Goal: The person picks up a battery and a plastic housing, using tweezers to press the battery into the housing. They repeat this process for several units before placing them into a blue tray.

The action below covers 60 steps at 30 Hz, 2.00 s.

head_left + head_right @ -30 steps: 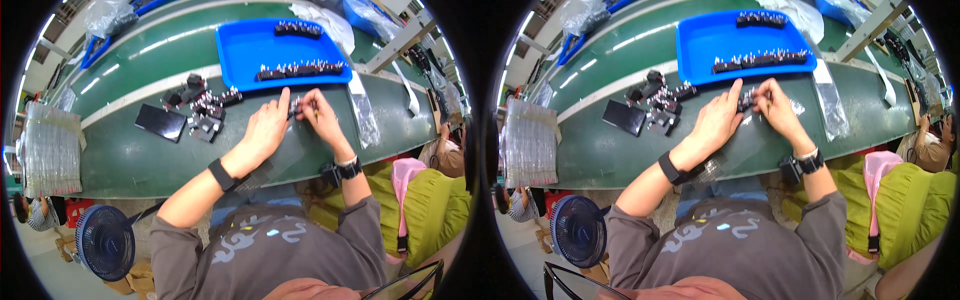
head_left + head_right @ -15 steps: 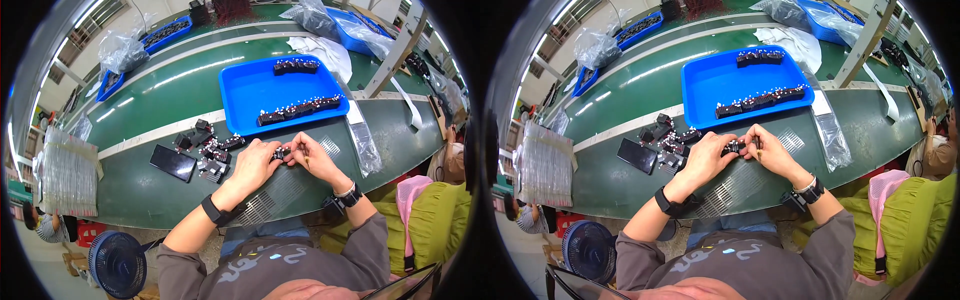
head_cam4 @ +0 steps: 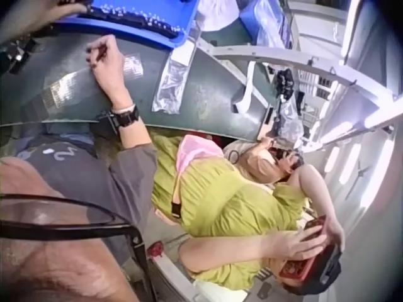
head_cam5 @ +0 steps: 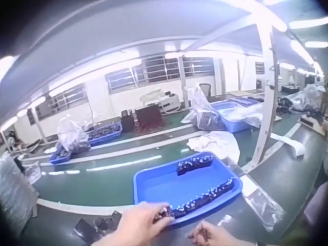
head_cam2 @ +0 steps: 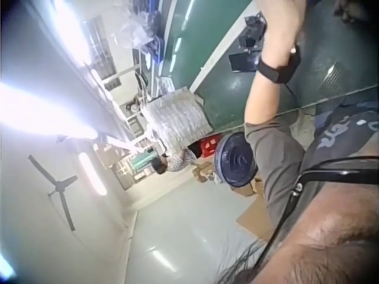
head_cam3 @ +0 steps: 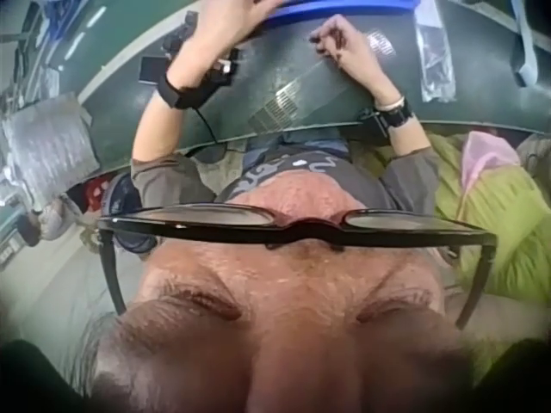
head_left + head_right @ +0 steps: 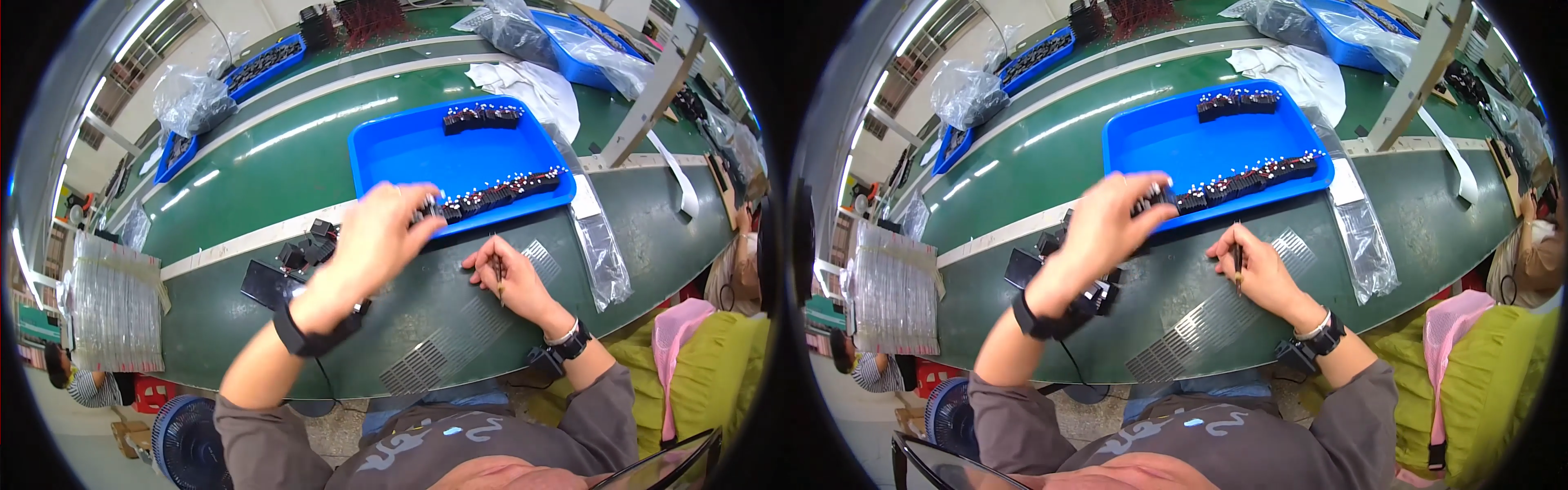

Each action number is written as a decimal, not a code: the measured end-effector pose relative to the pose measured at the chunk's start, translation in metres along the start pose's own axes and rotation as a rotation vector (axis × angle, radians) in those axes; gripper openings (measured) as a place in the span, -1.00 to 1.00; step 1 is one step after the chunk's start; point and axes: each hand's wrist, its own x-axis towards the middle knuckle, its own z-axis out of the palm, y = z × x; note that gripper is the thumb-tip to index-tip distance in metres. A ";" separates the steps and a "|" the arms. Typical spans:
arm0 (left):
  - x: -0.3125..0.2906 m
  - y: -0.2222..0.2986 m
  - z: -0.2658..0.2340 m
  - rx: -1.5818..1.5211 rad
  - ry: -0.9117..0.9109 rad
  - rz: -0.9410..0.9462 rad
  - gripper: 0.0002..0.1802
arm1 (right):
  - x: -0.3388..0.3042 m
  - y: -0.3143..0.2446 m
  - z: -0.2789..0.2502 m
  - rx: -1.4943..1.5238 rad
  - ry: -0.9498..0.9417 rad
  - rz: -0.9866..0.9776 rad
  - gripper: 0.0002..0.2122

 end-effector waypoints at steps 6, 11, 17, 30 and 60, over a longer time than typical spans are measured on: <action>0.062 -0.092 0.009 0.152 -0.037 -0.145 -0.70 | 0.002 0.002 0.014 -0.150 -0.042 -0.025 -0.93; 0.093 -0.121 0.038 0.183 -0.140 -0.176 -0.65 | -0.004 -0.003 0.018 -0.222 0.001 0.015 -0.90; 0.130 -0.127 0.065 0.231 -0.164 -0.089 -0.67 | 0.003 -0.002 0.018 -0.334 -0.015 -0.009 -0.88; 0.154 -0.164 0.103 0.157 0.079 0.077 -0.77 | 0.006 0.006 0.019 -0.311 -0.001 -0.139 -0.86; -0.180 -0.034 0.014 0.107 0.241 -0.463 -0.44 | -0.051 -0.018 0.095 0.035 -0.008 -0.157 -0.93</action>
